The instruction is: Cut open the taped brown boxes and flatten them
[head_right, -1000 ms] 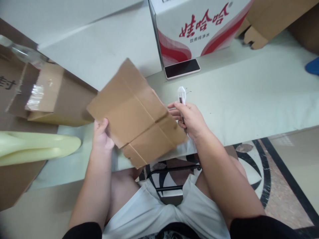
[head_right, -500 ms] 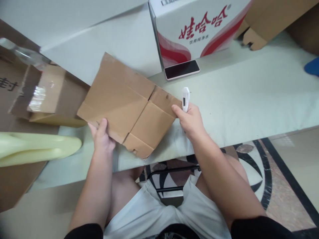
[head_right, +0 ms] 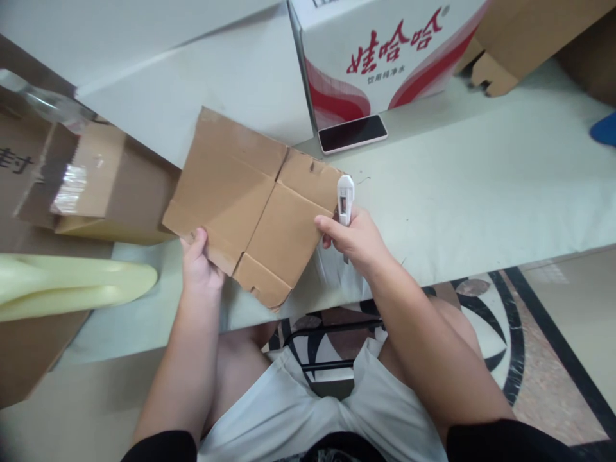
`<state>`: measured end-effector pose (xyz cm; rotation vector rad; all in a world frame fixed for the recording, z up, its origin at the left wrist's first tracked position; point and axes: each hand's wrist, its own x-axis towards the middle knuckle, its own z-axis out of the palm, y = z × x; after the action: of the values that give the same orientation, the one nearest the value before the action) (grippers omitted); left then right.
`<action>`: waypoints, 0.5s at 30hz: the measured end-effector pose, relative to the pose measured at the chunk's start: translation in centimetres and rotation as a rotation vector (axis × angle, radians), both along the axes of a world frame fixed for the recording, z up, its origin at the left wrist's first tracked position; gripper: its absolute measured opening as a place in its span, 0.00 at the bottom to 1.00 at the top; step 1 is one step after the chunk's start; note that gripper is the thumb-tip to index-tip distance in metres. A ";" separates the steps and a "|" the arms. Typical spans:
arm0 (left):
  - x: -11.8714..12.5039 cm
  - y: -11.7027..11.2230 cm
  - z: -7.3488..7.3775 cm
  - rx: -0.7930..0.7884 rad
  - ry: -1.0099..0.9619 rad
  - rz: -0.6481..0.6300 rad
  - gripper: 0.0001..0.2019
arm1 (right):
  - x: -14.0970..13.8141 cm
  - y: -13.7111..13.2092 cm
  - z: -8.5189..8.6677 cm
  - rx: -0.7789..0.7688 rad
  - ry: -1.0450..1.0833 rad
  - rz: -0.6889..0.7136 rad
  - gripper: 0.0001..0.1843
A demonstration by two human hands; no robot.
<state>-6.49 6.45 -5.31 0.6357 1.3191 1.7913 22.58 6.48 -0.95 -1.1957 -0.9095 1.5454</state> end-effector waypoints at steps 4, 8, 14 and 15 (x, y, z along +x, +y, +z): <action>0.0 0.0 0.0 0.003 -0.022 0.018 0.29 | 0.1 -0.1 -0.3 0.000 -0.008 -0.004 0.22; 0.2 0.1 0.0 -0.021 -0.052 0.023 0.26 | 0.1 -0.4 -0.4 0.020 -0.030 -0.044 0.23; 0.4 -0.1 0.1 -0.043 -0.091 0.056 0.26 | 0.3 -0.6 -0.6 0.034 -0.067 0.082 0.25; 0.5 -0.1 0.2 -0.045 -0.091 0.058 0.26 | 0.2 -0.6 -0.6 0.032 -0.066 0.086 0.25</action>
<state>-6.00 6.37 -5.12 0.4898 1.3249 1.8100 22.83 5.91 -1.55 -1.2049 -1.0375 1.5609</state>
